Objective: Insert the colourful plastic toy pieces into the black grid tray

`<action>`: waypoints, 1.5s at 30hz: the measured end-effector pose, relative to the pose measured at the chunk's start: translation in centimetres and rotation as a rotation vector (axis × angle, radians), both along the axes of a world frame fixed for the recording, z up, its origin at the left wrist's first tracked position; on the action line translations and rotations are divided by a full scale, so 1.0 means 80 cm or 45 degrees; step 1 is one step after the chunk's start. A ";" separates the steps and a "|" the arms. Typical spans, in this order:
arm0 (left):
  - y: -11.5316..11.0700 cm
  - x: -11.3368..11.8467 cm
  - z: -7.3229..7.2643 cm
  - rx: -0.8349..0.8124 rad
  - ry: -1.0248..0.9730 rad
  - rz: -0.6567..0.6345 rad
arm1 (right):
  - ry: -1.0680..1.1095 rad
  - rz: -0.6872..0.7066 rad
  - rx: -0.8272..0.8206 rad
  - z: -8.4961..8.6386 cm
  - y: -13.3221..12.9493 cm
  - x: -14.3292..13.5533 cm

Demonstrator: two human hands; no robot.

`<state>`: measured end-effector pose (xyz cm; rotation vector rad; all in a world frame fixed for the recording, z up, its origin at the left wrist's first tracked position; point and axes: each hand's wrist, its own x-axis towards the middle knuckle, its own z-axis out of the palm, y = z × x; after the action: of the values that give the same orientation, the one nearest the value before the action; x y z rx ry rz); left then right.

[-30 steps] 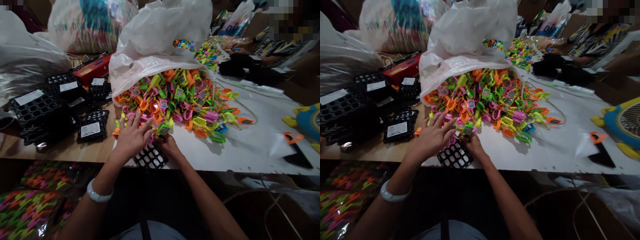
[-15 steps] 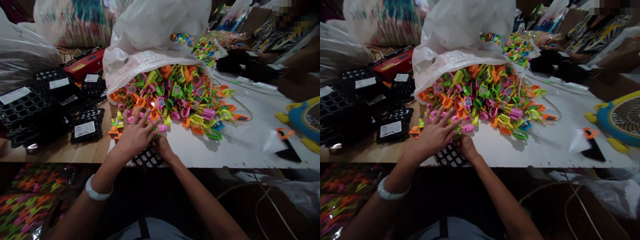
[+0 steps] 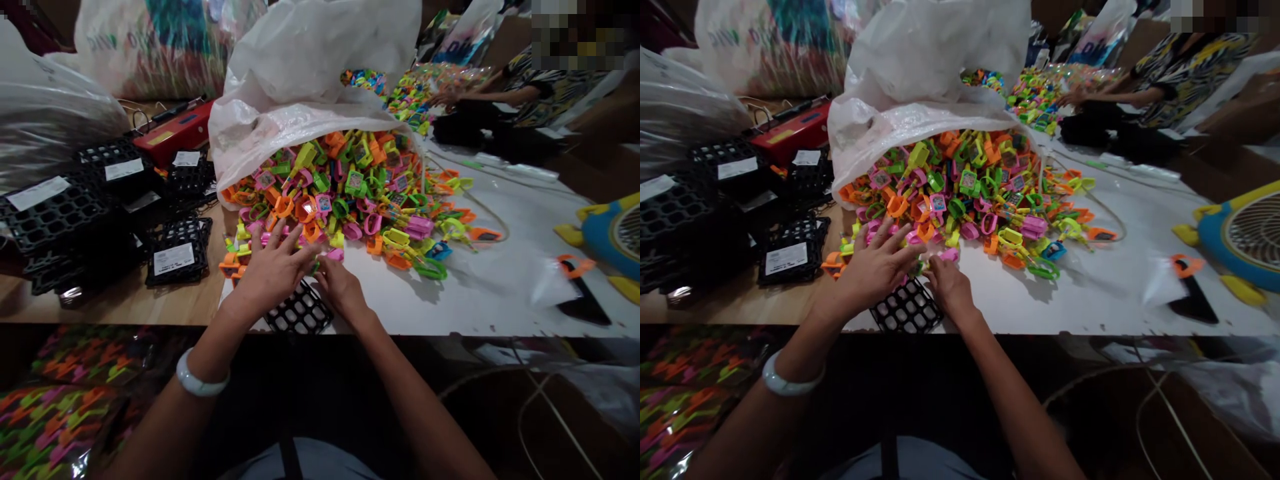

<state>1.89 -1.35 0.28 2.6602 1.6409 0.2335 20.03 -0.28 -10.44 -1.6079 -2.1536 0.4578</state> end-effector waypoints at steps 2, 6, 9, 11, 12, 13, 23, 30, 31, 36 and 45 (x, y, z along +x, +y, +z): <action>0.002 0.001 0.000 0.006 -0.002 0.005 | -0.100 -0.094 -0.021 0.004 -0.007 0.010; 0.007 0.005 -0.003 -0.010 0.004 0.051 | -0.172 -0.081 0.013 0.010 -0.017 0.026; 0.009 0.008 -0.004 -0.032 0.015 0.067 | -0.071 -0.063 0.078 0.007 -0.023 0.028; 0.008 0.008 -0.002 -0.026 0.026 0.067 | -0.035 -0.127 0.106 0.004 -0.026 0.028; 0.007 0.007 0.000 -0.028 0.029 0.071 | -0.052 -0.149 0.123 0.004 -0.027 0.029; 0.005 0.005 0.003 -0.037 0.030 0.076 | -0.089 -0.156 0.142 0.004 -0.028 0.031; -0.016 -0.027 0.010 -0.110 0.036 0.187 | 0.654 -0.213 -0.343 0.022 -0.050 0.049; -0.009 -0.023 0.007 -0.100 0.011 0.196 | 1.082 0.180 -0.665 0.019 -0.085 -0.046; -0.008 -0.023 0.007 -0.099 0.015 0.190 | 1.042 0.212 -0.609 0.014 -0.085 -0.055; -0.007 -0.027 0.006 -0.095 0.011 0.163 | 0.815 0.291 -0.346 -0.002 -0.077 -0.070; -0.004 -0.027 0.000 -0.061 -0.014 0.167 | 0.763 0.178 -0.287 -0.005 -0.082 -0.072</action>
<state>-0.28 -1.70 0.29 2.5154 1.7961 0.2060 14.27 -6.87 -10.84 -1.2129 -1.7967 1.1022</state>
